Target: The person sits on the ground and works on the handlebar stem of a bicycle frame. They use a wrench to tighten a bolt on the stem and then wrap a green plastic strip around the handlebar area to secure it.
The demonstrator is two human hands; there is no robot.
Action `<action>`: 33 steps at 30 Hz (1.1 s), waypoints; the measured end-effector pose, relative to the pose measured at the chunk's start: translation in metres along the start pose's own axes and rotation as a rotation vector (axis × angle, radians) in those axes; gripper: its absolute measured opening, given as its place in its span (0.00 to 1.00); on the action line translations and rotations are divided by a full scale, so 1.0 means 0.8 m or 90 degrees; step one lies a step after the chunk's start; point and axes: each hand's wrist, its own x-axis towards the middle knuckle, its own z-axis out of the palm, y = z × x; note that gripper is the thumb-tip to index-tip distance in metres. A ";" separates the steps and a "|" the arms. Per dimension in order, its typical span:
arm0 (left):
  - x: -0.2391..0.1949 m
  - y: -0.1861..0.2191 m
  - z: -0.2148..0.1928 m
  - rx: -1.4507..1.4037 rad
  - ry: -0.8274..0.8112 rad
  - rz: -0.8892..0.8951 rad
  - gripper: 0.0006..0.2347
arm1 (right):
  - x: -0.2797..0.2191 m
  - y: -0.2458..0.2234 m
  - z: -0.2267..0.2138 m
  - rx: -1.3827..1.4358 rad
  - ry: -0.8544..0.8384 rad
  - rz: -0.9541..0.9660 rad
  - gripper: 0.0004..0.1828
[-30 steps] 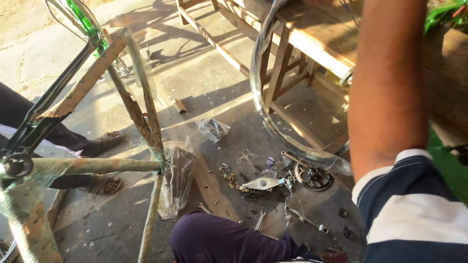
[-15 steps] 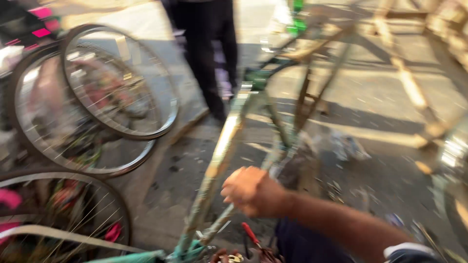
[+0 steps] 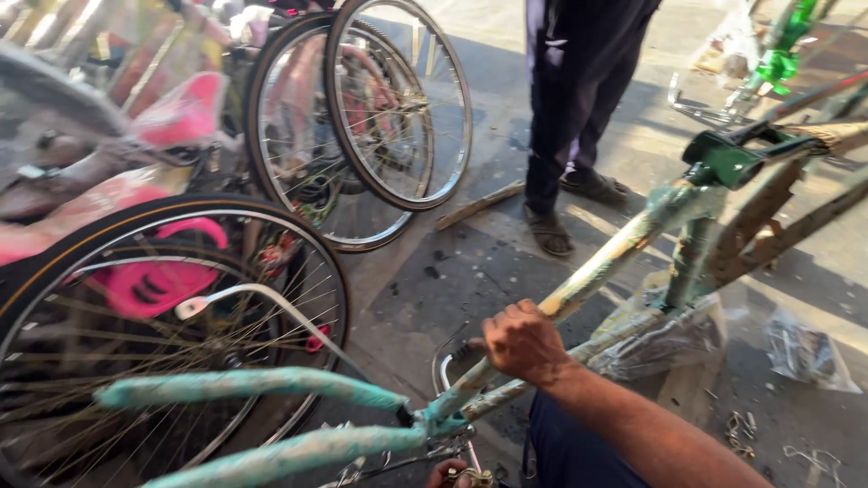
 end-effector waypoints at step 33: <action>-0.142 0.221 0.013 0.196 -0.003 -0.038 0.13 | -0.125 -0.172 0.019 0.928 -0.342 0.322 0.17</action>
